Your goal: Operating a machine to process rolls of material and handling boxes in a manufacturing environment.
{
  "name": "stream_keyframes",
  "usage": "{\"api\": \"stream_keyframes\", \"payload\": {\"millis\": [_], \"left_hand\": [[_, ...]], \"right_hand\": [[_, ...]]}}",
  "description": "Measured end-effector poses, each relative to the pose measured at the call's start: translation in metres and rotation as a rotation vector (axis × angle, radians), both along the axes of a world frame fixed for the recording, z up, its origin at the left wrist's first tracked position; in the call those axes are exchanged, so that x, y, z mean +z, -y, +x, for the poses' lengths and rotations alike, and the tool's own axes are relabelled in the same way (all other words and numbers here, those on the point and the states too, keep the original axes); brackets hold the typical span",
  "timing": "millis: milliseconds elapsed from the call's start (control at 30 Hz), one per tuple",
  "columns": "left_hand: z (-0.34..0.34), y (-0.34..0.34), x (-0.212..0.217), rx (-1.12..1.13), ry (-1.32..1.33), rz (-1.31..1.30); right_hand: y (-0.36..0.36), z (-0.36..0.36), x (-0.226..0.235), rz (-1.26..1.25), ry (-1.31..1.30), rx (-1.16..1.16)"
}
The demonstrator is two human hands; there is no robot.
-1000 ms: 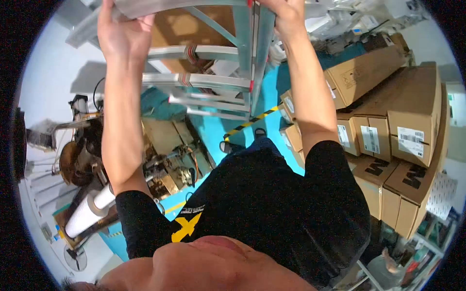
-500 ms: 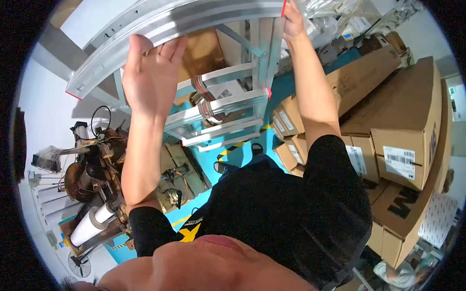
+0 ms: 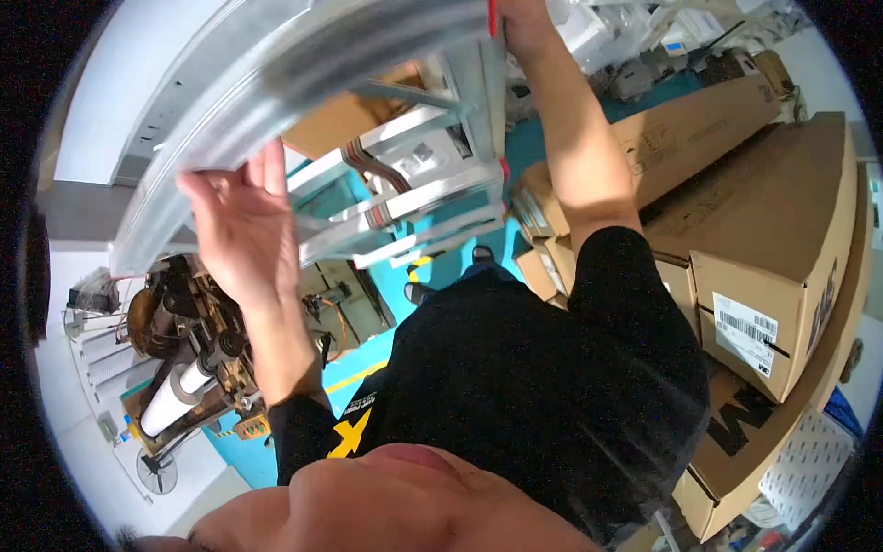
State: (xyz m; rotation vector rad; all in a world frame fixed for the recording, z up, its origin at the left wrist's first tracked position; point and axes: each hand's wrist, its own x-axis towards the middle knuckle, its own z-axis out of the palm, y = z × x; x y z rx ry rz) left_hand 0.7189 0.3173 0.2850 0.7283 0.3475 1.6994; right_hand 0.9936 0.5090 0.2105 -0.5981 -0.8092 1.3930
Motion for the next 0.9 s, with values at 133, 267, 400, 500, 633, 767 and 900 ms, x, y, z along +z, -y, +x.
{"api": "stream_keyframes", "payload": {"millis": [133,267,400,500,633,767,900], "left_hand": [[0.015,0.012,0.005,0.050,-0.120,0.011],[0.015,0.008,0.010,0.109,-0.132,0.039],[0.015,0.013,0.007,0.119,-0.179,0.117],[0.015,0.015,0.004,0.142,-0.221,0.120],[0.009,0.003,-0.009,0.207,-0.262,0.073],[-0.006,-0.017,-0.038,0.285,-0.298,-0.028],[-0.021,-0.040,-0.065,0.300,-0.308,-0.134]], "right_hand": [[0.003,-0.003,0.017,0.213,0.044,0.168],[0.001,0.019,-0.008,0.343,-0.014,0.182],[-0.030,0.051,-0.073,0.084,-0.149,0.118],[-0.051,0.047,-0.088,0.262,0.367,-0.055],[-0.050,0.015,-0.071,0.229,0.240,-0.118],[-0.054,-0.029,-0.088,0.051,-0.129,0.053],[-0.081,-0.039,-0.126,0.470,0.325,0.193]]}}
